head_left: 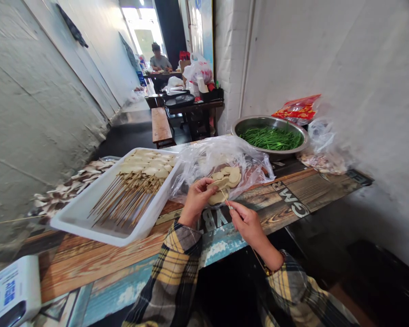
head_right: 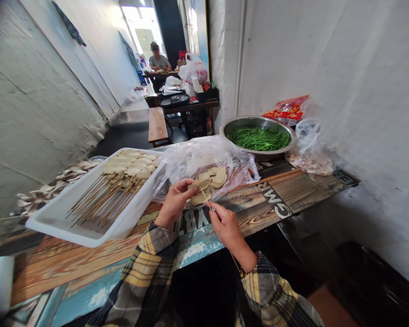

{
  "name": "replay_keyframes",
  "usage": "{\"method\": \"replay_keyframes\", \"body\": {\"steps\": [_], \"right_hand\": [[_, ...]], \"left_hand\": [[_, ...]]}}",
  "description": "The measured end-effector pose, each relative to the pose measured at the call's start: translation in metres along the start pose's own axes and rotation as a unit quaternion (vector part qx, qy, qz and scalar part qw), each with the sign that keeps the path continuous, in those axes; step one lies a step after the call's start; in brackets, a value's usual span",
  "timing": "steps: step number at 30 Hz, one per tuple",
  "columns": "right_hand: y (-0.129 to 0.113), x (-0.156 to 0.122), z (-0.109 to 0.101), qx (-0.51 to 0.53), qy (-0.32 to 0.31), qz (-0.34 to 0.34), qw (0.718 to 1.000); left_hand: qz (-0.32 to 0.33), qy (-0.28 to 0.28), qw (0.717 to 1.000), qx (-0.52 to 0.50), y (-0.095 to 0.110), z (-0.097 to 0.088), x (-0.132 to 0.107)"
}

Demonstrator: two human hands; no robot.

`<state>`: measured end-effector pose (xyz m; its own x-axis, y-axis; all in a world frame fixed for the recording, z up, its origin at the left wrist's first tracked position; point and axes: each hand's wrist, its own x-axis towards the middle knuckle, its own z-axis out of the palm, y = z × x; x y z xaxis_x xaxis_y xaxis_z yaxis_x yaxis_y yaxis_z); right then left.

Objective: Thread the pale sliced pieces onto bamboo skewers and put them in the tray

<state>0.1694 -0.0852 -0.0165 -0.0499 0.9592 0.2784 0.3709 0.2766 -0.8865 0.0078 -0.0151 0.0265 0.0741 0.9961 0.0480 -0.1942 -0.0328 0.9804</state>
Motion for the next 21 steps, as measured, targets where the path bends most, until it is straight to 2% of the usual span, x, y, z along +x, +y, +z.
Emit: {"method": "replay_keyframes", "body": {"steps": [13,21], "right_hand": [[0.0037,-0.0004,0.0017,0.015,0.025,-0.011,1.000],[0.0085,-0.0040,0.0011,0.044,0.024,-0.018,0.999]], "left_hand": [[-0.018,-0.045,0.999,0.016,-0.0022,0.0001,-0.0008],[-0.053,-0.031,0.995,-0.074,-0.0027,0.0048,-0.0026]]}}
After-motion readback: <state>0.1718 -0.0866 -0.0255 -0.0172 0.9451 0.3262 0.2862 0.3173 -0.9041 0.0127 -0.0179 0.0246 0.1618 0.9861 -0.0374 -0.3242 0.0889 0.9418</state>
